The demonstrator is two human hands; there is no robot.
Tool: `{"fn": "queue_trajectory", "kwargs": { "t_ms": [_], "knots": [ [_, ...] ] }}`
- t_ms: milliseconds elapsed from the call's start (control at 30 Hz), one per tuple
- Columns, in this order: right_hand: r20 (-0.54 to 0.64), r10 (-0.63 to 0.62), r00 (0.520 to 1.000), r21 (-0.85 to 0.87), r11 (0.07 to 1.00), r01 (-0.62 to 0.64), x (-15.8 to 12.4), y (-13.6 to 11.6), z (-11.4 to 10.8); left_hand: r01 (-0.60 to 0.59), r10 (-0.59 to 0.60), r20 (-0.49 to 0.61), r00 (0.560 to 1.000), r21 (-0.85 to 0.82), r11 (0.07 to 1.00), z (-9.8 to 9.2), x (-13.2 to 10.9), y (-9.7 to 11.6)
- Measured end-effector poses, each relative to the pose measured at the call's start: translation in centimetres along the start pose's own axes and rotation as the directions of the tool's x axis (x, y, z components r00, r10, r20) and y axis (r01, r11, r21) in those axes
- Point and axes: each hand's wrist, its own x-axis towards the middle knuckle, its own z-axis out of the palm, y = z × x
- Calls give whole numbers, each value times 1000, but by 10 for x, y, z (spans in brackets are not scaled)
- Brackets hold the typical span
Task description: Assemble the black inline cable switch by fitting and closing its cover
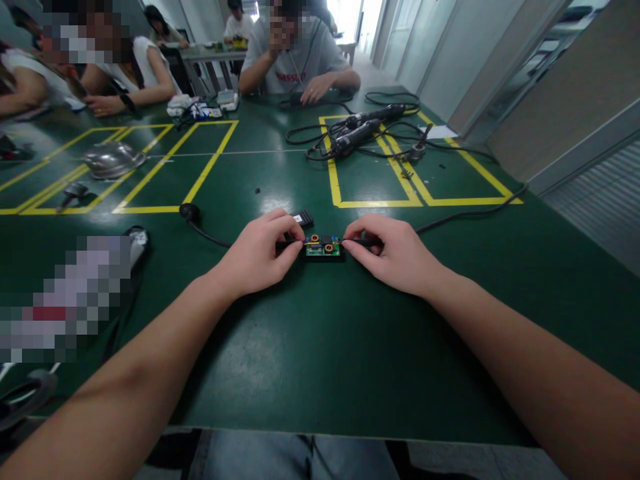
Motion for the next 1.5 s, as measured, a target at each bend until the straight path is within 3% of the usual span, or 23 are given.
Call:
{"fn": "queue_trajectory", "kwargs": {
  "t_ms": [200,467,667,800,967,1033,1133,1267,1333,1500],
  "knots": [
    [81,21,997,4,1000,-22,1,5,1,1,1,69,998,-25,1000,1,0,-6],
    [69,47,997,46,998,-51,2,7,2,-2,11,102,995,-95,995,-3,4,-18],
    [47,19,999,35,999,-20,1,6,5,-30,30,5,1000,66,997,5,3,-14],
    [31,-24,999,-23,999,25,-1,6,6,118,-111,-88,990,69,991,15,7,-13],
    [12,39,999,-5,999,-39,-3,7,9,292,-290,-65,955,27,956,16,12,-14],
    [0,69,998,1,998,-69,-4,9,11,266,-261,-101,960,43,963,15,11,-11],
    [-24,78,997,10,997,-78,-5,11,13,127,-119,-144,982,51,991,12,8,-6],
    [-68,50,996,24,999,-48,-5,11,14,-74,74,0,997,-80,994,11,4,1],
    [-62,25,998,11,1000,-25,-5,10,13,-91,102,64,993,-151,984,11,3,1],
    [44,-32,998,-21,999,33,-2,8,10,-80,95,80,992,-169,982,11,3,-1]
  ]
}}
